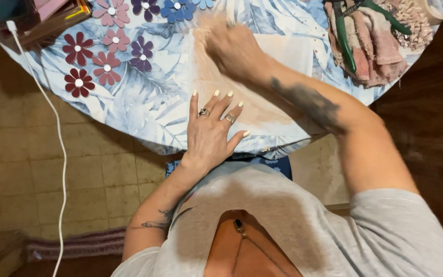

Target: Sanding the edges of small decorative mosaic pieces by rubbing them against a sanding sheet on a table.

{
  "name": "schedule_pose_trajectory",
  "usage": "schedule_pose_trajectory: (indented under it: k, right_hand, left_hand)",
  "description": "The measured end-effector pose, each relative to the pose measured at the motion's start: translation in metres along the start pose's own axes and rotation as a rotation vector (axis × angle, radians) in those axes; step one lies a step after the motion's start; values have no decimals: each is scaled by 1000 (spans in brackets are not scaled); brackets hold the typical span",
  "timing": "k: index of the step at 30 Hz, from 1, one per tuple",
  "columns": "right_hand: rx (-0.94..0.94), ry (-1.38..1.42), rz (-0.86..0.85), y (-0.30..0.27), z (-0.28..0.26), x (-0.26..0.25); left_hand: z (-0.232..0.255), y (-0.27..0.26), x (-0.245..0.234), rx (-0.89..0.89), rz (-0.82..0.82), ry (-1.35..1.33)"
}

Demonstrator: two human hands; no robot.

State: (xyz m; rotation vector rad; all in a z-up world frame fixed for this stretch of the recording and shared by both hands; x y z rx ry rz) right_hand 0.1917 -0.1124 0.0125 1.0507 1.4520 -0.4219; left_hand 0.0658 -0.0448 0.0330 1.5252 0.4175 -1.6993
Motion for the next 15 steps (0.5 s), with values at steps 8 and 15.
schedule_pose_trajectory:
  k: [8, 15]
  right_hand:
    - [-417, -142, -339, -83, -15, -39]
    - [-282, -414, -465, -133, 42, -75]
  left_hand:
    - [-2, -2, 4, -15, 13, -41]
    - [-3, 1, -1, -40, 124, -149]
Point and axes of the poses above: each hand's wrist, its own y-axis towards the middle knuckle, its own x-axis out of the palm, z = x × y, the point moved 7 cm from there along y, towards the middle knuckle, and after that the axes turned 6 degrees about y, right-handed, at the moved point
